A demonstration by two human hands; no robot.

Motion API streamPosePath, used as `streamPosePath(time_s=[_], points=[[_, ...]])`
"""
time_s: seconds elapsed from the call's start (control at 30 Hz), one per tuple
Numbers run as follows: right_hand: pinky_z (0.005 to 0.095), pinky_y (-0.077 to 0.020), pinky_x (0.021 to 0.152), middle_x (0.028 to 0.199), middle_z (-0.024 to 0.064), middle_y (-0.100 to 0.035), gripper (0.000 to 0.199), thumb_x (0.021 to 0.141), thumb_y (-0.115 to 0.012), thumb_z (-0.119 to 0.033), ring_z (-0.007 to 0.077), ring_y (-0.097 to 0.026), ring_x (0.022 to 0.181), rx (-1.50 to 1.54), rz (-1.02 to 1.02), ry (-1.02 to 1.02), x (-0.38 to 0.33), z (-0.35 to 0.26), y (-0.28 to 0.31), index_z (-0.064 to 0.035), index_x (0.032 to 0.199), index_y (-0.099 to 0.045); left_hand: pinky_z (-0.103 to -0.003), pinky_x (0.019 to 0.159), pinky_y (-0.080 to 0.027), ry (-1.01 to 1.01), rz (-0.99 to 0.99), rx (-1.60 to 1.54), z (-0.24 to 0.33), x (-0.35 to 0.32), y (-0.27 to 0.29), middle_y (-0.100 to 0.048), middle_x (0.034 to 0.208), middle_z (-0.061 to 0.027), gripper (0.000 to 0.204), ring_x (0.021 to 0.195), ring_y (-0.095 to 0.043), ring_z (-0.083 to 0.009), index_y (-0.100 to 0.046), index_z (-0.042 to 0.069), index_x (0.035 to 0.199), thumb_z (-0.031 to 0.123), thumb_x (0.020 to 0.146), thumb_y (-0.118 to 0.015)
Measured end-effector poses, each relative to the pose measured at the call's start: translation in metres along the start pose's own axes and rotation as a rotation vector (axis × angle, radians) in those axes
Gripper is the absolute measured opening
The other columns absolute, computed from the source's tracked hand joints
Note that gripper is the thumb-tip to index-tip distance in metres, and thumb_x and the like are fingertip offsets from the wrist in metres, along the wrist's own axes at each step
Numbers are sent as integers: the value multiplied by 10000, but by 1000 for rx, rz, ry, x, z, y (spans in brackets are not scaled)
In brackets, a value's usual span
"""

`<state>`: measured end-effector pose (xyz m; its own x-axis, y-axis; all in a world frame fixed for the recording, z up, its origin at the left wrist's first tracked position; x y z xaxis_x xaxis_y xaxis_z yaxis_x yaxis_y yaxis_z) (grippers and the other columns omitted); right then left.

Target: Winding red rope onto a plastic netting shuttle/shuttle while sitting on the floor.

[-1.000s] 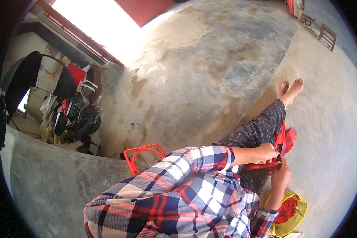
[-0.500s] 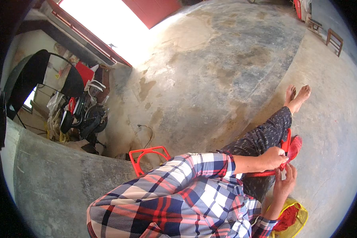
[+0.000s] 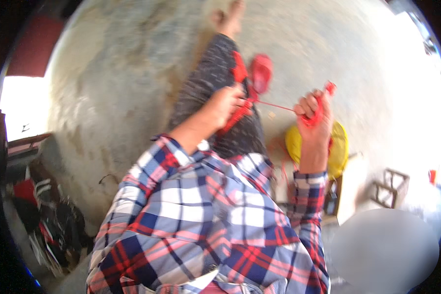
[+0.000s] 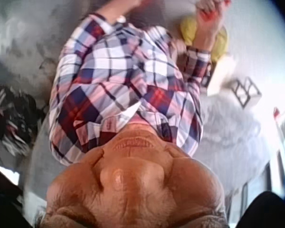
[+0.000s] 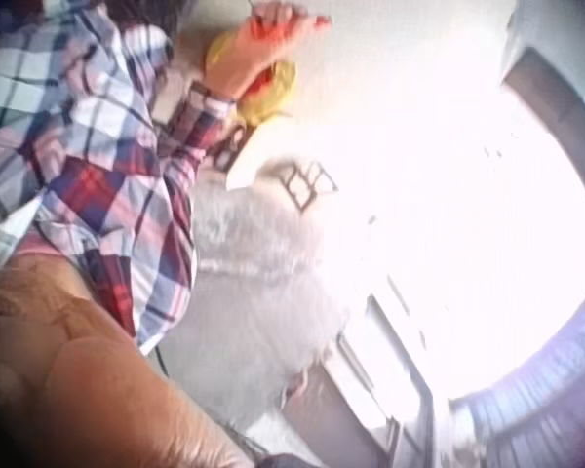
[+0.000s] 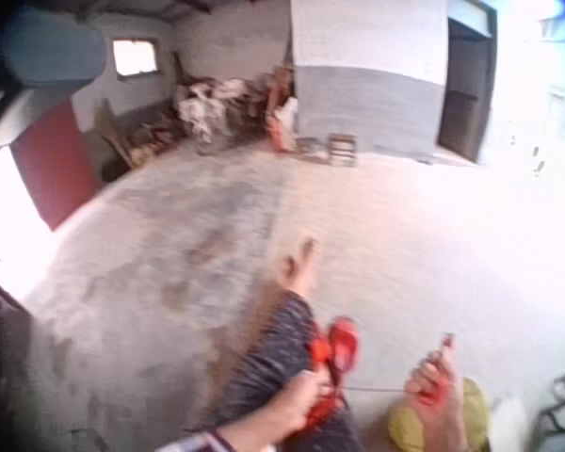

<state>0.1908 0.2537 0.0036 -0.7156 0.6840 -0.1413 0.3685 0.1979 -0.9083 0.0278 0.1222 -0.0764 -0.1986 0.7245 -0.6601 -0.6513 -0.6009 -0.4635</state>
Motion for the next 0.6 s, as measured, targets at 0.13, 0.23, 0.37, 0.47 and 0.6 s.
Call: streamPosePath(time_s=[0.13, 0.23, 0.37, 0.47, 0.6], points=[[269, -264, 472, 603, -51, -342, 261, 1004, -448, -319, 77, -302, 488, -260, 218, -24, -64, 11, -17, -104, 865, -501, -374, 640, -521, 76, -74, 30, -7, 18, -2, -652, 805, -210, 486, 674, -644, -282, -472, 23, 1016, 493, 991, -350], [258, -242, 463, 582, -54, -308, 276, 1006, -437, -336, 75, -279, 470, -451, 159, -6, -100, 14, -23, -116, 852, -498, -355, 625, -516, 86, -53, -41, -11, 19, -4, -635, 768, -193, 486, 653, -633, -280, -475, 26, 979, 496, 990, -354], [257, -286, 515, 620, -52, -340, 300, 1007, -432, -359, 74, -301, 507, -196, 152, 316, -102, -70, 9, -99, 916, -551, -326, 643, -504, 106, -134, -65, -9, 11, -14, -611, 767, -132, 441, 690, -622, -238, -489, 24, 996, 459, 984, -418], [250, -352, 590, 684, -20, -428, 322, 997, -450, -374, 92, -370, 574, -225, 324, 243, -84, -52, 32, -76, 951, -561, -289, 690, -479, -178, 22, 233, 5, 1, -9, -607, 837, -96, 367, 779, -608, -191, -507, 19, 1031, 380, 966, -508], [336, -475, 648, 818, 73, -581, 400, 970, -482, -412, 197, -572, 713, -321, 80, -181, -64, 52, 26, -28, 924, -586, -257, 784, -458, -596, -47, 774, 33, -36, -27, -609, 958, -36, 225, 910, -589, -156, -641, 12, 1012, 210, 906, -630]])
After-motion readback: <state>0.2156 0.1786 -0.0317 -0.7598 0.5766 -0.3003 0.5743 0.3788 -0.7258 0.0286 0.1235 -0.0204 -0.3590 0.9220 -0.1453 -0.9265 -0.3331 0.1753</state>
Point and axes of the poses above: each hand's wrist, its own x-axis towards the middle knuckle, its own y-axis out of the back of the hand, z = x × y, the point moved 8 cm from there along x, towards the middle knuckle
